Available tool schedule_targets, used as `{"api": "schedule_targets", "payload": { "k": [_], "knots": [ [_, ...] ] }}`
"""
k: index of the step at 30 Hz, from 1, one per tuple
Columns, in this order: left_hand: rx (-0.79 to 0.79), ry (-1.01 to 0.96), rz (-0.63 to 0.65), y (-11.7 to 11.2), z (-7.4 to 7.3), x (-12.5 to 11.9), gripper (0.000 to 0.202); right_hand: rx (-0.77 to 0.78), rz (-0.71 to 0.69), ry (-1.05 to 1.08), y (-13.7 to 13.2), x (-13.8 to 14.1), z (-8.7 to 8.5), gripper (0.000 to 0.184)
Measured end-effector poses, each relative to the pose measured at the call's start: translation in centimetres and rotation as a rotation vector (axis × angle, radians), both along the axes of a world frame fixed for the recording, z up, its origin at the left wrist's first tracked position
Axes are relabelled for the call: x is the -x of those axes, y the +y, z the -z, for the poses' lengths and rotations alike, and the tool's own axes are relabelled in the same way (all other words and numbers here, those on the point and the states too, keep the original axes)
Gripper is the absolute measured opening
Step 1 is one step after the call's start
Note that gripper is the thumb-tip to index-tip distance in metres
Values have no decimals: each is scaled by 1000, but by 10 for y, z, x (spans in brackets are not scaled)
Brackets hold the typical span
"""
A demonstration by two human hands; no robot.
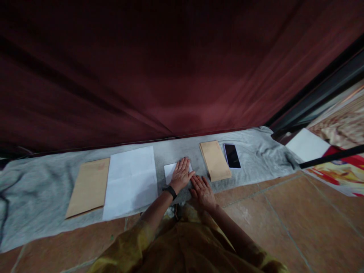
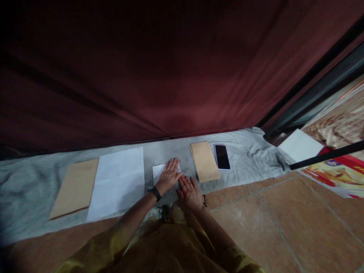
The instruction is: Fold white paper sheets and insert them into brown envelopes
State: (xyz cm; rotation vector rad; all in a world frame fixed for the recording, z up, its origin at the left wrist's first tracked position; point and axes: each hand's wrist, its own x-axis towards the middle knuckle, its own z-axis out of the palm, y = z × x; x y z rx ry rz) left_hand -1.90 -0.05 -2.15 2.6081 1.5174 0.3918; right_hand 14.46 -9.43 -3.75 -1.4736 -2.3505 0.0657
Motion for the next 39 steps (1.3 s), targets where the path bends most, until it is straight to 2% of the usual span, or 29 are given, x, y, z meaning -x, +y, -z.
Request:
{"api": "schedule_targets", "payload": {
  "k": [3,9,13,18,23,27,32,39],
  "knots": [
    [-8,20,22,-17,0,5,68,-6,5,19,0,0,2,51],
    [-12,68,48,-66,2,29,72,12,-12,14,-1,-1,-1,53],
    [-6,89,36,-83,2,46,71,11,-11,8,-1,-3,-1,56],
    [13,112,27,-89,1,55,70,29,-26,24,4,1,-4,51],
    [17,128,36,-90,0,56,73,51,-116,36,15,25,-7,49],
    [19,127,53,-90,1,57,75,59,-121,19,19,38,-3,52],
    [37,150,53,-93,2,62,77,45,-124,-3,16,30,3,54],
    [43,123,35,-101,6,72,78,23,-106,-11,10,12,1,58]
  ]
}}
